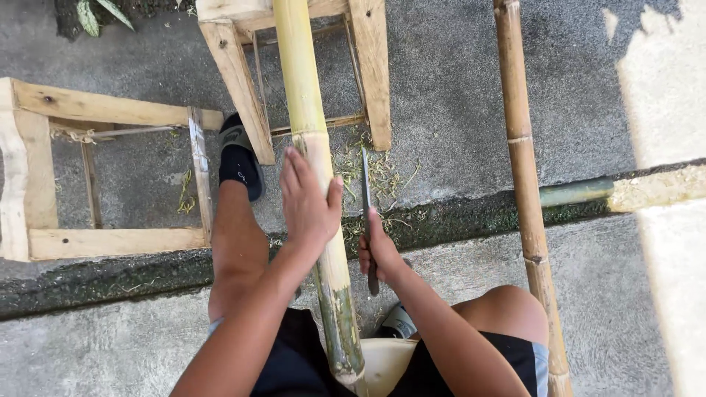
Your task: Scraping the outer layer of a bamboo pole using a knife.
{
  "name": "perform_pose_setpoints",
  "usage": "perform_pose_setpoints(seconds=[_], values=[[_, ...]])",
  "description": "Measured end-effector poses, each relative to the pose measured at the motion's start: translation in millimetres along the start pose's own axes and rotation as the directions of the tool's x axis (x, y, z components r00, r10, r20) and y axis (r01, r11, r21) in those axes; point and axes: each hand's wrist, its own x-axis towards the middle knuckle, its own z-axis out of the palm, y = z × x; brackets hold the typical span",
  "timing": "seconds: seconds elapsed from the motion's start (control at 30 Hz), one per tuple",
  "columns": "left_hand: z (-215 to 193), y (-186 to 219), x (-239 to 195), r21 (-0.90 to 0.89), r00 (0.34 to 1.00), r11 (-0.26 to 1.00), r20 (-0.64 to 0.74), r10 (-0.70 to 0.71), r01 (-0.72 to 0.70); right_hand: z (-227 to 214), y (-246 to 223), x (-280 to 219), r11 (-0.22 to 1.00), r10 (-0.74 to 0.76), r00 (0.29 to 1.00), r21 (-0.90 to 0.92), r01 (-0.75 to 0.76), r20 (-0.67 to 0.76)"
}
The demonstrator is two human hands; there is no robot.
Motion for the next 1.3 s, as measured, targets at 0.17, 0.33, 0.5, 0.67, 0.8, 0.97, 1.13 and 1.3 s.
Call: perform_pose_setpoints(seconds=[0.17,0.33,0.5,0.67,0.8,0.97,1.13,1.3], values=[[5.8,8.8,38.9,0.273,0.980,0.946,-0.042,0.192,-0.174,-35.4,40.0,17.7,0.891,0.245,0.966,0.374,-0.257,0.080],[-13.8,17.0,-22.8,0.426,0.957,0.857,0.149,0.250,-0.291,-54.4,37.3,36.0,0.847,0.167,0.984,0.500,-0.179,0.068],[-23.5,29.9,-97.4,-0.083,0.972,0.977,-0.149,0.182,-0.196,-31.3,0.4,9.4,0.955,-0.019,0.992,0.293,0.055,-0.125],[-9.2,14.7,-101.1,-0.358,0.888,0.812,0.174,-0.426,0.460,-2.4,-49.7,13.2,0.788,-0.493,0.857,-0.495,0.367,-0.149],[-11.7,15.9,-98.6,-0.393,0.899,0.809,0.182,-0.398,0.438,20.9,-102.9,11.1,0.362,-0.621,0.782,-0.865,0.348,0.055],[-9.8,14.7,-98.6,-0.439,0.902,0.789,0.167,-0.398,0.429,12.5,-131.3,40.2,-0.098,-0.747,0.489,-0.803,0.588,0.450],[-10.7,15.3,-101.5,-0.414,0.904,0.804,0.157,-0.398,0.426,4.0,-155.4,88.9,0.067,-0.725,0.623,-0.871,0.487,0.293],[-13.2,18.5,-96.2,-0.377,0.883,0.799,0.192,-0.428,0.469,-4.5,-156.9,72.6,0.001,-0.698,0.627,-0.874,0.485,0.347]])
